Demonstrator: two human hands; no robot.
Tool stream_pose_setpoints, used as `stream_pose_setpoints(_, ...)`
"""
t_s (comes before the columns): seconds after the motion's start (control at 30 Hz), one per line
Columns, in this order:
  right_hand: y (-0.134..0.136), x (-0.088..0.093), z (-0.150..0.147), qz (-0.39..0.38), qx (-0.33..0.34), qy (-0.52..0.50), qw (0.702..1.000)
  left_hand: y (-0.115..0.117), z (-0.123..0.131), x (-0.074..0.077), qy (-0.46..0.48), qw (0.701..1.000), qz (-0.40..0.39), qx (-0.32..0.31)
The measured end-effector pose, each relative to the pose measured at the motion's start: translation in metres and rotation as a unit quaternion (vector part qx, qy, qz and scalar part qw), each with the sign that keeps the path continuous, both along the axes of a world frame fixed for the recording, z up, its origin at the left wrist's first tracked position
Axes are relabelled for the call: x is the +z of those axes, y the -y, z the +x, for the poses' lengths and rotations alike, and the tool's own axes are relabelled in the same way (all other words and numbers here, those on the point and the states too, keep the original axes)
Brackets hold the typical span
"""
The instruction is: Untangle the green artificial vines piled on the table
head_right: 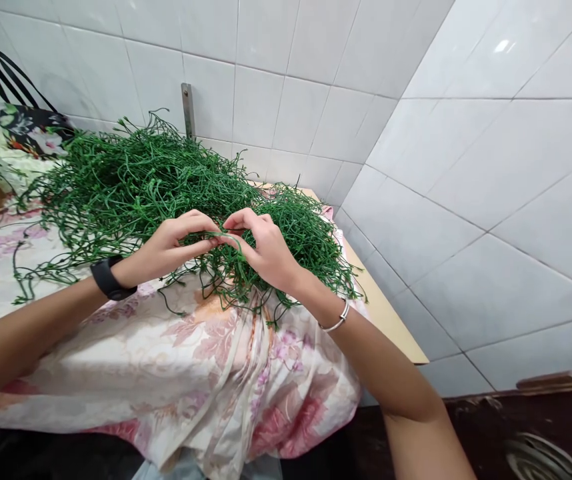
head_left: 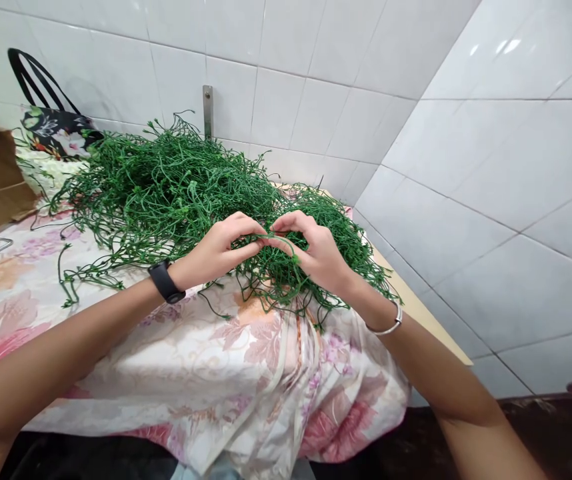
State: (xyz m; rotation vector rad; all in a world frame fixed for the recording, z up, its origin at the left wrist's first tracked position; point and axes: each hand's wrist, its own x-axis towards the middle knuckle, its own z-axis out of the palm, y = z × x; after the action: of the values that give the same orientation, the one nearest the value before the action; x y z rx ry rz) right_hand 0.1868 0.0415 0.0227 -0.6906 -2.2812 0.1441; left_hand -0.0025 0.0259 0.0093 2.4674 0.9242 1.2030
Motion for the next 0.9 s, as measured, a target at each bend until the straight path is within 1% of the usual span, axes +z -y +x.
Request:
stream_pose_setpoints(0.07, -0.002, -0.001, 0.0, 0.069, -0.028, 0.057, 0.996, 0.001, 0.001, 0.0, 0.003, 1.0, -0.008, 0.009)
stream_pose_setpoints(0.13, -0.004, -0.002, 0.001, 0.126, -0.049, 0.123, 0.983, 0.002, 0.002, 0.0, 0.003, 1.0, -0.022, 0.016)
stream_pose_setpoints(0.2, -0.004, -0.002, 0.001, 0.156, -0.06, 0.17, 0.971, 0.002, 0.003, 0.0, -0.013, 0.999, -0.018, 0.025)
stream_pose_setpoints(0.27, -0.004, -0.003, 0.002, 0.163, -0.063, 0.191, 0.966, 0.003, 0.004, -0.001, -0.044, 0.998, 0.008, 0.04)
stream_pose_setpoints(0.37, 0.0, -0.002, 0.001, 0.17, -0.063, 0.199, 0.963, 0.004, 0.005, -0.003, -0.083, 0.994, 0.045, 0.064)
stream_pose_setpoints(0.53, 0.005, -0.002, -0.001, 0.195, -0.065, 0.213, 0.955, 0.006, 0.007, -0.007, -0.109, 0.989, 0.061, 0.078)
stream_pose_setpoints(0.63, 0.006, -0.004, -0.001, 0.222, -0.088, 0.209, 0.948, 0.007, 0.008, -0.01, -0.119, 0.986, 0.074, 0.088)
stream_pose_setpoints(0.77, 0.012, -0.007, -0.003, 0.248, -0.124, 0.192, 0.941, 0.011, 0.009, -0.013, -0.126, 0.983, 0.092, 0.1)
stream_pose_setpoints(0.9, 0.02, -0.007, -0.006, 0.249, -0.13, 0.177, 0.943, 0.016, 0.011, -0.012, -0.102, 0.985, 0.095, 0.106)
